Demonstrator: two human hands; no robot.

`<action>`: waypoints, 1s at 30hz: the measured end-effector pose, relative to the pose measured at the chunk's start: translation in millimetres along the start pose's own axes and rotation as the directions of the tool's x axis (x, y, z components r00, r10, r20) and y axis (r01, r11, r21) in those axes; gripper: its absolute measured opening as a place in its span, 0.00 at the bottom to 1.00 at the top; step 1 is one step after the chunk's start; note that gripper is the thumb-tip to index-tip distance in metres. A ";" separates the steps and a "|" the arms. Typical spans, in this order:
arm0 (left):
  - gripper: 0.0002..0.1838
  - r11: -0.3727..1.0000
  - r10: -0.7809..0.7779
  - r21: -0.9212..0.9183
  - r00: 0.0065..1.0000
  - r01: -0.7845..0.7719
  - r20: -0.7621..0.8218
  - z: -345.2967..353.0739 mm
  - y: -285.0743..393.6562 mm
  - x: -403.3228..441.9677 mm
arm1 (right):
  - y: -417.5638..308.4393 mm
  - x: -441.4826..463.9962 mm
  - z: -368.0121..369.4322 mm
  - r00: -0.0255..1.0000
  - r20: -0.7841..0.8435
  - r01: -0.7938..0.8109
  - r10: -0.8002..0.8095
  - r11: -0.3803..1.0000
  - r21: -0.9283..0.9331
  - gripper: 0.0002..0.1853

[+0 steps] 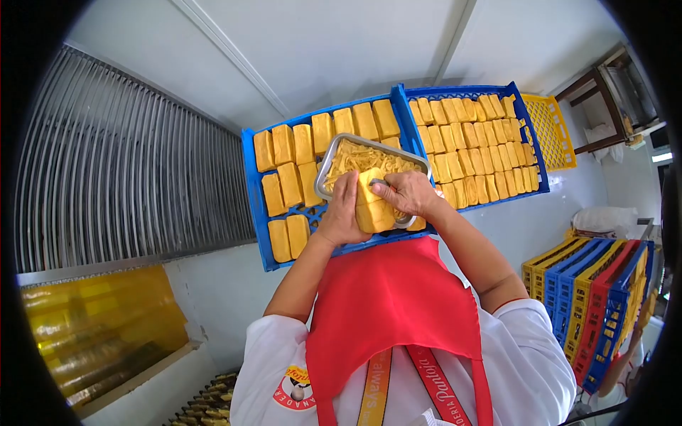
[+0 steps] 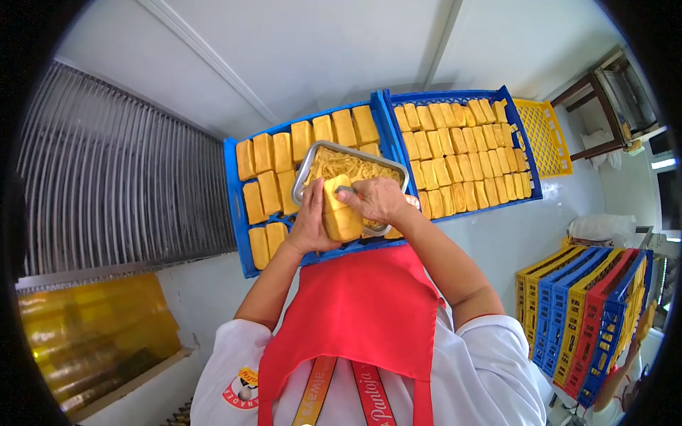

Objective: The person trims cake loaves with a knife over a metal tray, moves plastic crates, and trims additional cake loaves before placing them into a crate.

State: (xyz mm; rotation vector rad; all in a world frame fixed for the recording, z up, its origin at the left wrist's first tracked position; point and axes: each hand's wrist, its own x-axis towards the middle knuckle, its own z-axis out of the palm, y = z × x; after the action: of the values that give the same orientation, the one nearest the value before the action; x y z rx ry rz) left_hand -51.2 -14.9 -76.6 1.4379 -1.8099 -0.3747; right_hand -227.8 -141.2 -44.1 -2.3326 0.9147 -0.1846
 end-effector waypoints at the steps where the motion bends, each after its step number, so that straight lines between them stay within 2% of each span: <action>1: 0.67 1.000 0.001 0.000 1.000 -0.001 0.001 1.0 0.1 0.5 | 0.9 -0.2 -1.5 1.000 -0.001 -0.001 0.001 1.000 0.000 0.39; 3: 0.68 1.000 0.022 -0.017 0.999 -0.023 -0.036 2.4 1.1 2.7 | 3.7 -0.2 -7.0 0.975 0.187 -0.155 0.120 0.970 0.187 0.39; 4: 0.68 1.000 0.023 -0.017 0.999 -0.023 -0.035 1.8 1.5 4.0 | 10.3 0.2 -4.6 0.975 0.186 -0.155 0.120 0.970 0.187 0.39; 6: 0.68 0.999 0.039 -0.014 0.997 -0.040 -0.062 0.2 1.9 5.5 | 20.0 0.6 -0.4 0.913 0.332 -0.385 0.236 0.764 0.517 0.36; 7: 0.68 0.999 0.039 -0.014 0.997 -0.040 -0.062 0.7 1.1 4.6 | 19.4 -2.1 -1.6 0.913 0.332 -0.385 0.236 0.764 0.517 0.36; 9: 0.68 0.998 0.063 -0.021 0.997 -0.065 -0.052 0.5 -0.1 4.3 | 15.0 -9.3 -7.3 0.982 0.034 -0.187 0.187 0.919 0.348 0.32; 10: 0.68 0.998 0.064 -0.023 0.997 -0.065 -0.049 0.5 -0.4 4.1 | 14.3 -9.5 -7.1 0.981 0.034 -0.190 0.191 0.917 0.349 0.32; 12: 0.68 0.999 0.041 -0.019 0.999 -0.041 -0.017 0.9 0.1 2.4 | 12.4 -9.5 -5.6 0.993 -0.068 -0.080 0.094 0.979 0.186 0.33; 13: 0.68 0.999 0.042 -0.021 0.999 -0.042 -0.014 1.4 0.3 2.3 | 12.9 -9.3 -4.6 0.993 -0.068 -0.084 0.098 0.979 0.187 0.33; 15: 0.68 0.999 0.038 0.007 0.999 -0.038 -0.007 2.0 0.5 1.8 | 13.6 -7.7 -3.0 0.999 -0.014 -0.036 0.037 0.997 0.069 0.31; 19: 0.67 0.997 0.072 -0.016 0.997 -0.073 -0.006 6.0 -0.8 4.7 | 10.7 -5.2 -3.2 0.997 0.061 -0.045 0.039 0.994 0.097 0.33; 22: 0.67 0.999 0.036 -0.035 0.999 -0.036 0.010 7.5 0.8 5.7 | 16.9 -2.6 5.9 0.992 0.118 -0.045 0.040 0.998 0.034 0.33; 24: 0.67 0.999 0.029 -0.025 1.000 -0.029 0.000 7.6 0.2 5.5 | 24.9 -0.6 17.9 0.971 0.115 -0.238 0.209 0.878 0.415 0.33; 25: 0.67 0.999 0.026 -0.025 1.000 -0.027 -0.002 7.9 -0.2 5.3 | 24.6 -0.6 16.1 0.971 0.117 -0.238 0.207 0.879 0.414 0.33; 27: 0.67 1.000 -0.019 -0.008 1.000 0.019 0.014 8.0 -1.0 4.7 | 19.4 -1.4 8.6 0.965 -0.063 -0.239 0.256 0.950 0.202 0.31; 28: 0.67 1.000 -0.018 -0.007 1.000 0.018 0.014 7.7 -1.7 4.0 | 16.0 -3.0 6.9 0.965 -0.064 -0.238 0.255 0.950 0.202 0.31; 30: 0.69 0.994 -0.105 0.005 0.992 0.105 0.066 5.5 -0.7 4.6 | 10.5 -7.8 6.0 0.979 -0.165 -0.100 0.123 0.986 0.136 0.28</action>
State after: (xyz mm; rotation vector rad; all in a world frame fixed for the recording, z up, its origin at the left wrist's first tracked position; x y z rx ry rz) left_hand -54.9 -20.6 -78.9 1.5427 -1.7909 -0.4793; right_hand -237.5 -139.1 -54.4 -2.1663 1.0835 -0.3930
